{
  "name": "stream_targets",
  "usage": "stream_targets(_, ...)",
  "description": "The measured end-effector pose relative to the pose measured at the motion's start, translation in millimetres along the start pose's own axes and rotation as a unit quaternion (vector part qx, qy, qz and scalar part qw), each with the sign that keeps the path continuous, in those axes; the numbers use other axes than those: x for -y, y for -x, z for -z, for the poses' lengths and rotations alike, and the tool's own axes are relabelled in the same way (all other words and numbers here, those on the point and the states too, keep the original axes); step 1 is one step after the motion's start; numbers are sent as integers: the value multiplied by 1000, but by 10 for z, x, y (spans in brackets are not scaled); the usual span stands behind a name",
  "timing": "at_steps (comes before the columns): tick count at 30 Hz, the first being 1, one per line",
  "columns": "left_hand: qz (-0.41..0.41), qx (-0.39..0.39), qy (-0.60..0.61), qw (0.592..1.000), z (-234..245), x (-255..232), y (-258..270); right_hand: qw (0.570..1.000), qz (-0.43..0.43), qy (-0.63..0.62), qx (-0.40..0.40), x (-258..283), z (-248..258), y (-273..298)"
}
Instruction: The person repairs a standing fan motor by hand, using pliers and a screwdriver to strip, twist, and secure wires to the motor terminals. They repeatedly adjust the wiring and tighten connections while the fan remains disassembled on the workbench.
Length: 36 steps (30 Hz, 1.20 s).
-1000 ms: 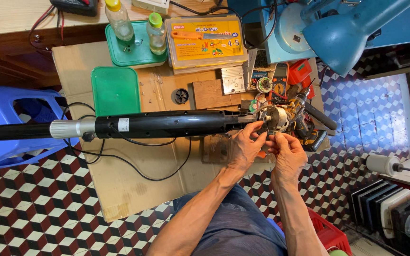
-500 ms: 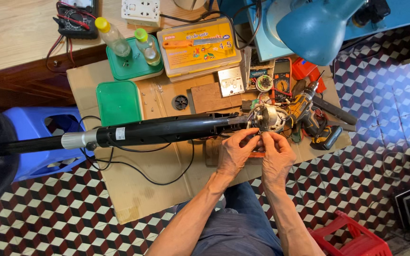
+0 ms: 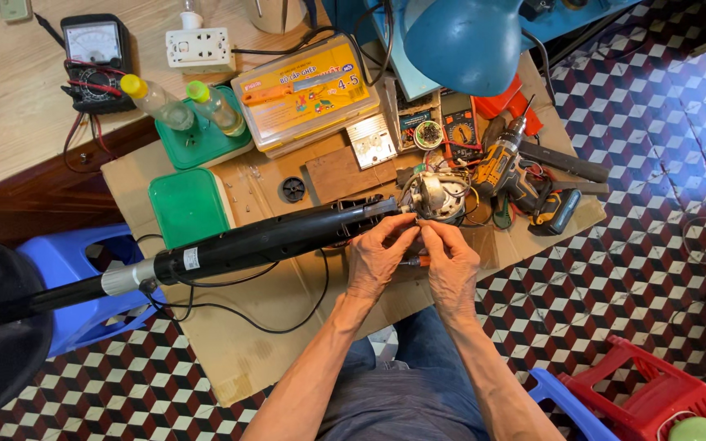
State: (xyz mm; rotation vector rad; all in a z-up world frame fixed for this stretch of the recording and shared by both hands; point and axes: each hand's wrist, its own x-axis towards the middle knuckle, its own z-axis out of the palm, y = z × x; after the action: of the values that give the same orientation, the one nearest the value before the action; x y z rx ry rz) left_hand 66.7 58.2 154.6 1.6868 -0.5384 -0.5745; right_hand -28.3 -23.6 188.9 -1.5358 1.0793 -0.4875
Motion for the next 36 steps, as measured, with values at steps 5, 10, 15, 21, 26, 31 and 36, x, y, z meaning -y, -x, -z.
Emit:
stream_targets(5, 24, -15, 17, 999, -23, 7, -19, 1000, 7, 7, 8, 21, -29, 3)
stream_targets(10, 14, -25, 3, 1000, -24, 22, -11, 999, 42, -6, 27, -60, -26, -23)
stream_targets(15, -10, -37, -12, 999, -40, 11, 3, 998, 32, -34, 37, -121, -21, -23)
stream_targets(21, 28, -34, -3, 999, -46, -20, -13, 999, -4, -29, 44, -140, -30, -58)
stream_targets(26, 0, -36, -5, 999, -50, 24, 14, 999, -23, -47, 5, -138, -85, -44)
stream_targets(31, -8, -24, -13, 1000, -49, 88, 27, 996, -41, -71, -21, -105, -135, -11)
stream_targets(36, -1, -16, -18, 1000, -38, 121, 26, 993, -50, -97, -33, -157, -191, -45)
